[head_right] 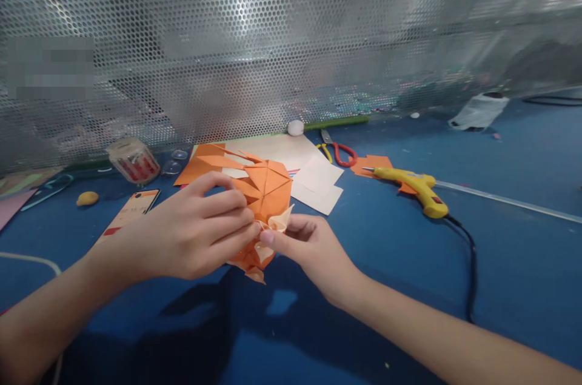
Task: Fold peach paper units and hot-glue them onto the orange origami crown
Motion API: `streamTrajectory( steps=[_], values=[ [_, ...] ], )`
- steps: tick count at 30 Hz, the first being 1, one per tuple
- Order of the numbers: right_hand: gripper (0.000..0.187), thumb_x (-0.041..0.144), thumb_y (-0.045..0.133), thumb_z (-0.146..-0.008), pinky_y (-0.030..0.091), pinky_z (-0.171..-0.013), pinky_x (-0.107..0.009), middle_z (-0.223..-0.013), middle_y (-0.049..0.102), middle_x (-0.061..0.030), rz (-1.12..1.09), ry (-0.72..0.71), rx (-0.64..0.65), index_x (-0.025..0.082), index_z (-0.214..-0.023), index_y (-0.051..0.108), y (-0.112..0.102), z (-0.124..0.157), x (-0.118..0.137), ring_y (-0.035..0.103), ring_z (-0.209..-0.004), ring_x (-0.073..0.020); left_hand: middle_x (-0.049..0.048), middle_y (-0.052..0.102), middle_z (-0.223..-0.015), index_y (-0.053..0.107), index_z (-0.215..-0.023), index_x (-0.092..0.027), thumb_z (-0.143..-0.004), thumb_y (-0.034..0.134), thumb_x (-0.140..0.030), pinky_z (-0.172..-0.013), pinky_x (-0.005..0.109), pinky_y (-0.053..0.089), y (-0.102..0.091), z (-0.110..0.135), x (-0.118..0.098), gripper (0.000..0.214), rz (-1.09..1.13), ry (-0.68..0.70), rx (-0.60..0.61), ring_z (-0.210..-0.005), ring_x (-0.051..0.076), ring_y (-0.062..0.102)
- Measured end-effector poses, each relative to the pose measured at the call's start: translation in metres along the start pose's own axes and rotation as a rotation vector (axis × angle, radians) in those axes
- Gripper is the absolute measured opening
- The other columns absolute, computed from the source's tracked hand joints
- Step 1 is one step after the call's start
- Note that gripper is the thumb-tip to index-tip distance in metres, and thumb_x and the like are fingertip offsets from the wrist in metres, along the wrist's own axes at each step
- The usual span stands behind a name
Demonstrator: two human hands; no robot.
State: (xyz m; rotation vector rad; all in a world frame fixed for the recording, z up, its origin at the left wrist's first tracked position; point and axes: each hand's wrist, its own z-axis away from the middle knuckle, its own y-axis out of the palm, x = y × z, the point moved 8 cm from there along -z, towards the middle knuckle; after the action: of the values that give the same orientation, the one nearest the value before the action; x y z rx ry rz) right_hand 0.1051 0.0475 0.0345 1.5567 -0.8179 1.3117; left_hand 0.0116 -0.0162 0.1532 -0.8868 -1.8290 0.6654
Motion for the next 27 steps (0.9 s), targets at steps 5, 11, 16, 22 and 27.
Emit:
streamTrajectory(
  steps=[5, 11, 16, 22, 27],
  values=[
    [0.033, 0.051, 0.091, -0.063, 0.058, -0.069, -0.032, -0.071, 0.077, -0.0053, 0.011, -0.014, 0.006, 0.021, -0.07, 0.08, 0.0, 0.002, 0.001, 0.069, -0.065, -0.0185, 0.0012, 0.072, -0.075, 0.069, -0.074, -0.016, -0.101, 0.051, -0.011, -0.082, 0.036, 0.044, 0.007, 0.002, 0.01, 0.033, 0.145, -0.167, 0.037, -0.077, 0.017, 0.059],
    [0.03, 0.047, 0.093, -0.06, 0.06, -0.069, -0.034, -0.079, 0.08, -0.0073, 0.032, -0.03, 0.017, 0.023, -0.07, 0.08, 0.003, 0.003, 0.005, 0.07, -0.065, -0.0193, -0.0023, 0.069, -0.066, 0.063, -0.061, -0.019, -0.092, 0.064, -0.019, -0.078, 0.041, 0.033, 0.008, 0.005, 0.022, 0.031, 0.238, -0.44, 0.004, -0.079, 0.019, 0.054],
    [0.03, 0.05, 0.091, -0.063, 0.06, -0.068, -0.034, -0.075, 0.079, -0.0065, 0.035, -0.043, 0.013, 0.023, -0.067, 0.079, 0.003, 0.003, 0.006, 0.07, -0.064, -0.0194, -0.0012, 0.07, -0.07, 0.065, -0.06, -0.02, -0.088, 0.071, -0.018, -0.079, 0.043, 0.031, 0.005, 0.006, 0.025, 0.028, 0.221, -0.467, -0.01, -0.083, 0.022, 0.056],
    [0.029, 0.05, 0.088, -0.069, 0.059, -0.069, -0.034, -0.07, 0.076, -0.0043, 0.026, -0.048, 0.022, 0.023, -0.066, 0.077, 0.003, 0.003, 0.004, 0.07, -0.065, -0.0192, 0.0005, 0.069, -0.068, 0.059, -0.061, -0.018, -0.09, 0.065, -0.021, -0.076, 0.046, 0.033, 0.007, 0.005, 0.024, 0.029, 0.161, -0.411, 0.002, -0.077, 0.023, 0.057],
    [0.026, 0.048, 0.089, -0.069, 0.059, -0.069, -0.031, -0.07, 0.076, -0.0028, 0.006, -0.05, 0.018, 0.024, -0.068, 0.079, 0.002, 0.004, 0.002, 0.069, -0.064, -0.017, 0.0007, 0.069, -0.068, 0.057, -0.061, -0.021, -0.09, 0.064, -0.024, -0.077, 0.046, 0.034, 0.008, 0.006, 0.026, 0.03, 0.12, -0.409, 0.017, -0.079, 0.024, 0.058]
  ],
)
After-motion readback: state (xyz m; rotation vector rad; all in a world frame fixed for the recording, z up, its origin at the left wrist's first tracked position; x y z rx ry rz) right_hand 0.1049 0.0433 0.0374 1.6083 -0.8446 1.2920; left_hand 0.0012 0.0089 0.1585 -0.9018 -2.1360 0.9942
